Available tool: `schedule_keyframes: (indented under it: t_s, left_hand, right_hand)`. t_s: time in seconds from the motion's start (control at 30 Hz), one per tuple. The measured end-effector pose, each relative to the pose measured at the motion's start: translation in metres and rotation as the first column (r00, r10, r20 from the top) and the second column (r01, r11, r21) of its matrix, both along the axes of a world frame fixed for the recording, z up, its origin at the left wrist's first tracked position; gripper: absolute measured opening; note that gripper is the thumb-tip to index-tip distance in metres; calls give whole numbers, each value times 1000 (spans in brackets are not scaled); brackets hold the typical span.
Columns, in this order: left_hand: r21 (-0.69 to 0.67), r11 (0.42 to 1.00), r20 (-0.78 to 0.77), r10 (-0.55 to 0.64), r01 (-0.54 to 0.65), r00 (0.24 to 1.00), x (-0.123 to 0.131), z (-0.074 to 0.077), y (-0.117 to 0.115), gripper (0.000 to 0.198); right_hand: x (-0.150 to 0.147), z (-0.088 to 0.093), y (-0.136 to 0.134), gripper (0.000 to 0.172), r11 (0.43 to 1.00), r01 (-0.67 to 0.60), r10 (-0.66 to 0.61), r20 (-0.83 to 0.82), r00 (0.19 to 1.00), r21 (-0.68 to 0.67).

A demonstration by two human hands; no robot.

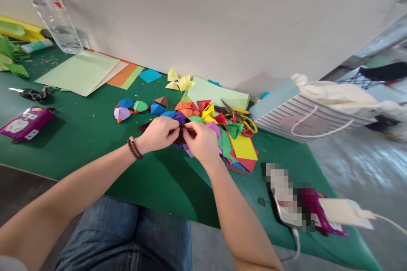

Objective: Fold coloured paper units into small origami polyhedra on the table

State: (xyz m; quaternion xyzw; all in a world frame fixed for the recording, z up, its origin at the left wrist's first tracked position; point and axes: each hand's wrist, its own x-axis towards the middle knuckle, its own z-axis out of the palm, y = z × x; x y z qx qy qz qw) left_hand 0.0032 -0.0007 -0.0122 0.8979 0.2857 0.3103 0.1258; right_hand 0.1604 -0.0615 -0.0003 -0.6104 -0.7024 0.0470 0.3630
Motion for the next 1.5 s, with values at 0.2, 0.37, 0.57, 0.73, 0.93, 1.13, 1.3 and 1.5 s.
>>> schedule_keyframes:
  t_s: [0.2, 0.37, 0.57, 0.73, 0.93, 1.13, 1.3, 1.5]
  left_hand:
    - [-3, 998, 45, 66, -66, 997, 3, -6, -3, 26]
    - [-174, 976, 183, 164, -132, 969, 6, -7, -5, 27]
    - [-337, 938, 197, 152, -79, 969, 6, -1, -9, 33]
    - [-398, 913, 191, 182, -94, 965, 5, 3, -10, 39]
    - [-458, 887, 349, 109, 67, 931, 6, -4, -6, 9]
    - [-606, 786, 422, 187, 122, 887, 9, -5, -3, 8]
    - [-622, 777, 430, 235, 98, 871, 10, -7, -2, 4]
    - [-688, 708, 470, 268, 159, 841, 11, -7, -4, 8]
  right_hand:
    - [0, 2, 0, 15, 996, 22, -21, -15, 1000, 83]
    - [4, -2, 5, 27, 998, 41, -48, -225, 973, -36]
    - [7, -2, 8, 22, 990, 66, -104, -330, 938, -126]
    - [10, 0, 6, 20, 994, 32, -57, -259, 964, -102]
    - [8, 1, 3, 17, 994, -68, 57, -122, 991, -87]
    - [7, -1, 6, 20, 993, -56, 41, -135, 990, -108]
    - [6, -5, 7, 22, 994, -37, 16, -197, 980, -105]
    - [6, -6, 7, 19, 996, -9, -11, -228, 973, -86]
